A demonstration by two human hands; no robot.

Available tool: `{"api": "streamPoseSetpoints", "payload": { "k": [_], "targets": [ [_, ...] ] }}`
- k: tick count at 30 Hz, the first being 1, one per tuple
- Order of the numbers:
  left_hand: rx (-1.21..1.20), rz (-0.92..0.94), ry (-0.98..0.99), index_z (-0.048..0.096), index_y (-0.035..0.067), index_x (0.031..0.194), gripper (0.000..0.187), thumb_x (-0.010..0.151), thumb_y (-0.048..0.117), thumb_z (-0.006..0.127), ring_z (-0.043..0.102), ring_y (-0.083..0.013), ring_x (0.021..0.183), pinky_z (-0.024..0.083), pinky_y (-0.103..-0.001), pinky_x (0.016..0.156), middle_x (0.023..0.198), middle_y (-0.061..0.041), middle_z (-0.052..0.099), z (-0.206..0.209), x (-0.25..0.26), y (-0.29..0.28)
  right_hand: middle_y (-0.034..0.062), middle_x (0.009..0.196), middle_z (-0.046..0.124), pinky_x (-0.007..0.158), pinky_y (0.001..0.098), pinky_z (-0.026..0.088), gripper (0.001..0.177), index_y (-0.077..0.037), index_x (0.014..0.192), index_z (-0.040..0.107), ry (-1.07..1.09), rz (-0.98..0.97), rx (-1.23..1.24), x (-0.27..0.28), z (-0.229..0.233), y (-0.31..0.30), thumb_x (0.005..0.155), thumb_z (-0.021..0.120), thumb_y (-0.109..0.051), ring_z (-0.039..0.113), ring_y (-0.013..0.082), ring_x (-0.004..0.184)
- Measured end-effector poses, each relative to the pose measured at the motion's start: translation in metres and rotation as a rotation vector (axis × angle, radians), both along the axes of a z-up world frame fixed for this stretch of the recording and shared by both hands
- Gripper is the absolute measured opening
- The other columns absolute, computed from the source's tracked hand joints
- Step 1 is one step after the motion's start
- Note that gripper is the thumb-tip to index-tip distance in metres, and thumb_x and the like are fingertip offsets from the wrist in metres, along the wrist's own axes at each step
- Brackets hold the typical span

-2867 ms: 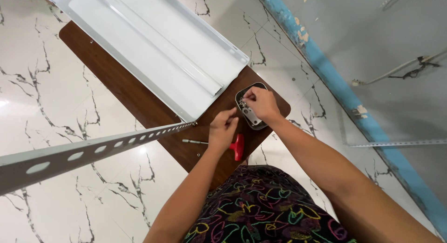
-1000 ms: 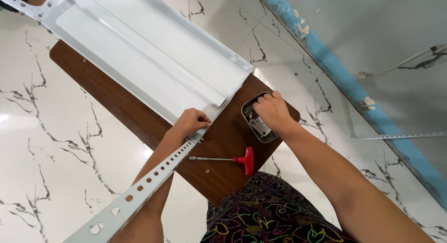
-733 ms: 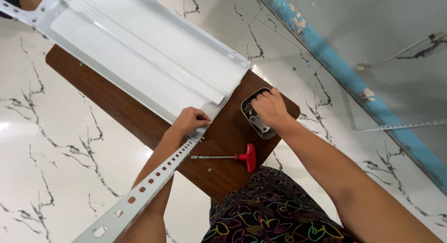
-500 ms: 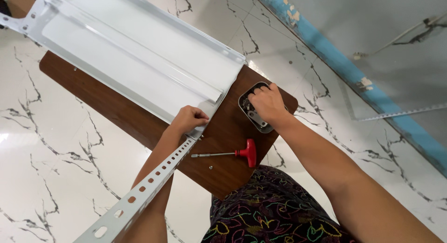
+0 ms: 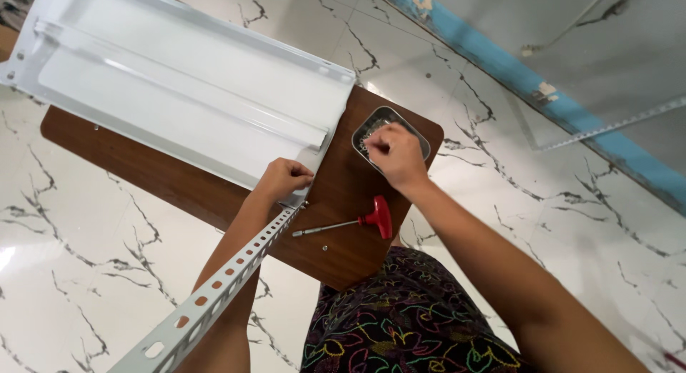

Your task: The person assembles a metal shelving unit by attaching a perforated metal rail to a white panel using a red-handled screwdriver. They insert screws and tighten them at multiple points along the rail, then flip the panel to continue securing the rail on the opposite side.

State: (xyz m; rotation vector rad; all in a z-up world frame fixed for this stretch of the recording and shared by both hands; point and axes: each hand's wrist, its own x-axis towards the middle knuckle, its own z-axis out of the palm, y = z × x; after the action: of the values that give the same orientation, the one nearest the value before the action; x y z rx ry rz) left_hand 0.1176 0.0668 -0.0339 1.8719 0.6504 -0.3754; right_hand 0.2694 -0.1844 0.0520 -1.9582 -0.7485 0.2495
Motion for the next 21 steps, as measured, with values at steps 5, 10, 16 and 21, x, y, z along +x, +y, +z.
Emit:
{"api": "streamPoseSetpoints", "payload": {
  "k": [5, 10, 16, 21],
  "targets": [
    [0.041, -0.066, -0.052, 0.080, 0.003, 0.100, 0.019, 0.082, 0.009, 0.078, 0.075, -0.0129, 0.077, 0.059, -0.027, 0.073, 0.086, -0.009, 0.080, -0.011, -0.002, 0.004, 0.0060, 0.092, 0.077, 0.074, 0.0265, 0.058, 0.016, -0.001, 0.100, 0.075, 0.299, -0.027, 0.008, -0.055, -0.005, -0.001, 0.087, 0.074, -0.009, 0.073, 0.0134, 0.080],
    [0.095, -0.087, -0.102, 0.081, 0.004, 0.100, 0.019, 0.082, 0.009, 0.079, 0.074, -0.0129, 0.077, 0.058, -0.028, 0.073, 0.086, -0.009, 0.080, -0.016, -0.007, 0.004, 0.0130, 0.088, 0.074, 0.064, 0.0348, 0.053, 0.023, -0.004, 0.112, 0.072, 0.660, -0.116, -0.244, -0.096, -0.006, 0.003, 0.090, 0.070, -0.010, 0.066, 0.0214, 0.069],
    [0.150, -0.159, -0.166, 0.080, 0.004, 0.097, 0.015, 0.083, 0.009, 0.078, 0.073, -0.0139, 0.076, 0.058, -0.029, 0.072, 0.085, -0.008, 0.079, -0.015, -0.003, 0.005, 0.0086, 0.097, 0.076, 0.074, 0.0278, 0.058, 0.018, -0.002, 0.104, 0.076, 0.462, -0.160, -0.183, -0.126, -0.034, -0.010, 0.088, 0.071, -0.007, 0.072, 0.0138, 0.084],
    [0.187, -0.194, -0.316, 0.080, 0.004, 0.096, 0.014, 0.083, 0.009, 0.079, 0.073, -0.0146, 0.079, 0.058, -0.029, 0.072, 0.089, -0.009, 0.076, -0.021, -0.007, 0.005, 0.0118, 0.098, 0.076, 0.077, 0.0261, 0.060, 0.020, 0.004, 0.109, 0.072, 0.772, -0.187, 0.078, -0.136, -0.082, -0.006, 0.092, 0.064, -0.003, 0.075, 0.0149, 0.088]
  ]
}}
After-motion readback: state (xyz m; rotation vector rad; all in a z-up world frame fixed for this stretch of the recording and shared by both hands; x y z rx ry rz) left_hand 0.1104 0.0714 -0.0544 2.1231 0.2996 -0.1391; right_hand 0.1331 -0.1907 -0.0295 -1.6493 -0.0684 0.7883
